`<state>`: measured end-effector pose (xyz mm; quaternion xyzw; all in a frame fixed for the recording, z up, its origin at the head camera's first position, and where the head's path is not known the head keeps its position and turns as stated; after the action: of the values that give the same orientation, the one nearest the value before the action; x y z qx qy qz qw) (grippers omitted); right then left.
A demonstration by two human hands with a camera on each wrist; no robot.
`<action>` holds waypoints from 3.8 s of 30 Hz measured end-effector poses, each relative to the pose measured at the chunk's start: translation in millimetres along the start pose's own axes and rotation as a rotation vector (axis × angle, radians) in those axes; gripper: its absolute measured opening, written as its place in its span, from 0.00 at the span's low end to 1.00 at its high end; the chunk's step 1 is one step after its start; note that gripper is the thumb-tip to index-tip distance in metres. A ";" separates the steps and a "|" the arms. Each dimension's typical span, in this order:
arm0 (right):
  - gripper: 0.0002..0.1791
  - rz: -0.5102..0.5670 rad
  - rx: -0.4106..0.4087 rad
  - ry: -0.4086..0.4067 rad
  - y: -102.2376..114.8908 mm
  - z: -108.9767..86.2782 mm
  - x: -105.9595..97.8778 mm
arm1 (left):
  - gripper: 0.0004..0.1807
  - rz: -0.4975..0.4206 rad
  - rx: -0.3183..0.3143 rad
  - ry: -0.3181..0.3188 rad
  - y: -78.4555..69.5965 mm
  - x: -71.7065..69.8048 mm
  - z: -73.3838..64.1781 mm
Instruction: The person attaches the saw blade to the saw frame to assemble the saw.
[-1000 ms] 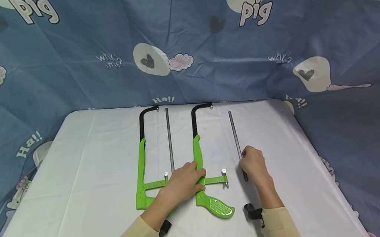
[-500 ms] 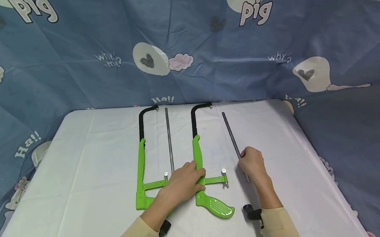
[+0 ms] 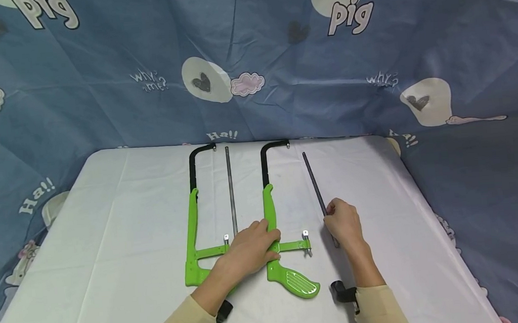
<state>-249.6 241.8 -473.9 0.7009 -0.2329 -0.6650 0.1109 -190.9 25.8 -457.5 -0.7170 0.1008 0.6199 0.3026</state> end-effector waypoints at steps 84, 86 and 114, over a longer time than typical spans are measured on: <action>0.19 0.527 -0.055 0.146 35.9 13.0 13.2 | 0.18 -0.092 -0.055 0.029 7.4 6.9 -1.8; 0.20 0.525 -0.069 0.144 30.2 15.3 17.7 | 0.18 -0.092 -0.053 0.026 6.7 7.0 -1.8; 0.28 0.460 -0.145 0.255 38.3 6.4 23.9 | 0.19 -0.106 -0.062 0.043 6.2 5.4 1.5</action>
<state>-262.6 198.3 -477.7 0.6980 -0.3217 -0.5434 0.3375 -194.2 22.8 -464.6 -0.7434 0.0500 0.5903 0.3106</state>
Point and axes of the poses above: each hand's wrist, its own z-axis towards the middle knuckle, its own x-axis out of the palm, y = z × x, the point moved 8 cm from there along z, towards the middle knuckle, and after that the axes turned 6 degrees about -z, right-handed, at the moved point
